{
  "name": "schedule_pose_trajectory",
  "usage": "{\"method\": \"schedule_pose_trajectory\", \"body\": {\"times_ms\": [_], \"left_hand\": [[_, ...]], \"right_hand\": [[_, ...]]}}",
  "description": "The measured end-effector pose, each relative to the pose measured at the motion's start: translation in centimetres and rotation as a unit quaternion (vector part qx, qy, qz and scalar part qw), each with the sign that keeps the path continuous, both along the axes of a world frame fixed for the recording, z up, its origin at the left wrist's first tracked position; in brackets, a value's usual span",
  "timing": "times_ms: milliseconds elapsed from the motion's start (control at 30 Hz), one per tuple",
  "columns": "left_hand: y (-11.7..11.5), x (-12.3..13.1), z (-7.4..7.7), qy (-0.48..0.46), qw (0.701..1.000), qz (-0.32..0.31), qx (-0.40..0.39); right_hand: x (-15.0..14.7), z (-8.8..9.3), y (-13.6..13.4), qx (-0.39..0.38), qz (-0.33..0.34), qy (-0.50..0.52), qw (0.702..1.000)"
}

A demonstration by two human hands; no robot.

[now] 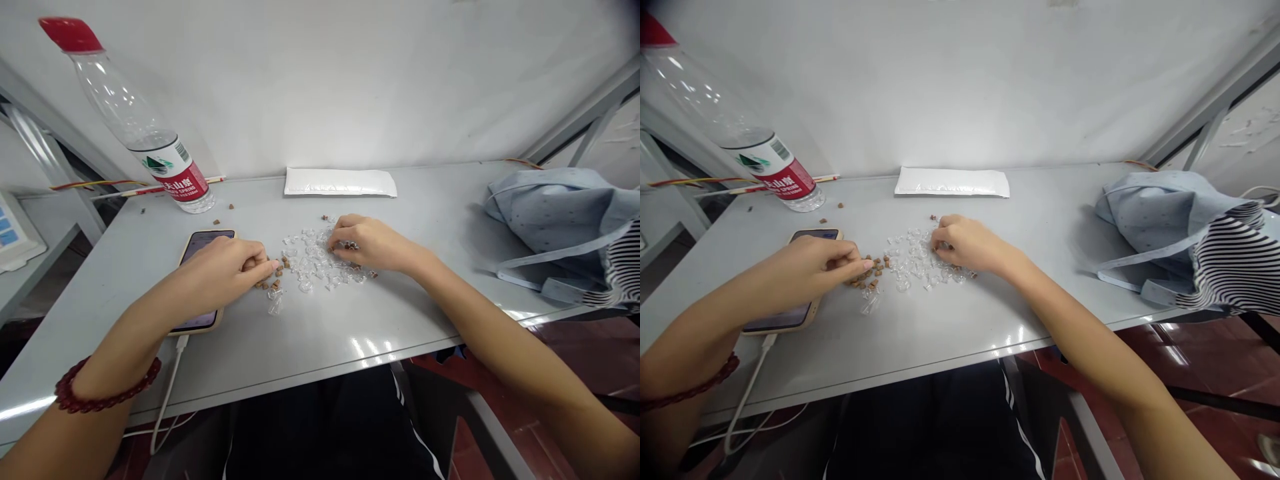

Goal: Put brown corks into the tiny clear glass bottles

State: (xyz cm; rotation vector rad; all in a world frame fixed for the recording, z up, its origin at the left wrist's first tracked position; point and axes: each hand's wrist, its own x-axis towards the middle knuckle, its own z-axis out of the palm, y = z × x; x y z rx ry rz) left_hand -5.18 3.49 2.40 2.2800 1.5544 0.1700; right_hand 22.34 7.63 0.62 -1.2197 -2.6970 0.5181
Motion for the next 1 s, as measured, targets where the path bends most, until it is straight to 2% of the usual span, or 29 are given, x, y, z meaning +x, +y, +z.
{"method": "schedule_pose_trajectory", "body": {"times_ms": [133, 267, 367, 467, 667, 800, 900, 1000], "left_hand": [[-0.7, 1.6, 0.1, -0.071, 0.997, 0.003, 0.005], [-1.4, 3.0, 0.0, -0.131, 0.991, -0.034, -0.014], [-1.7, 3.7, -0.1, -0.144, 0.987, -0.062, 0.023], [-2.0, 4.0, -0.2, -0.166, 0.984, -0.054, 0.044], [-2.3, 4.0, 0.2, -0.219, 0.976, -0.005, -0.011], [-1.4, 2.1, 0.8, -0.176, 0.982, 0.053, 0.042], [0.0, 0.4, 0.9, -0.062, 0.990, 0.101, 0.083], [0.8, -0.2, 0.8, 0.017, 0.994, 0.109, 0.027]], "right_hand": [[-0.3, 0.0, -0.5, 0.055, 0.032, 0.086, 0.994], [-1.6, -0.5, -1.9, 0.150, 0.103, 0.200, 0.963], [-2.8, -1.1, -2.8, 0.198, 0.146, 0.215, 0.945], [-3.3, -1.4, -3.3, 0.219, 0.158, 0.227, 0.936], [-3.3, -1.0, -3.4, 0.209, 0.175, 0.239, 0.932], [-2.4, -1.2, -2.4, 0.214, 0.142, 0.201, 0.945], [-1.5, -1.3, -1.6, 0.176, 0.101, 0.182, 0.962], [-0.9, -1.2, -1.1, 0.150, 0.077, 0.176, 0.970]]}}
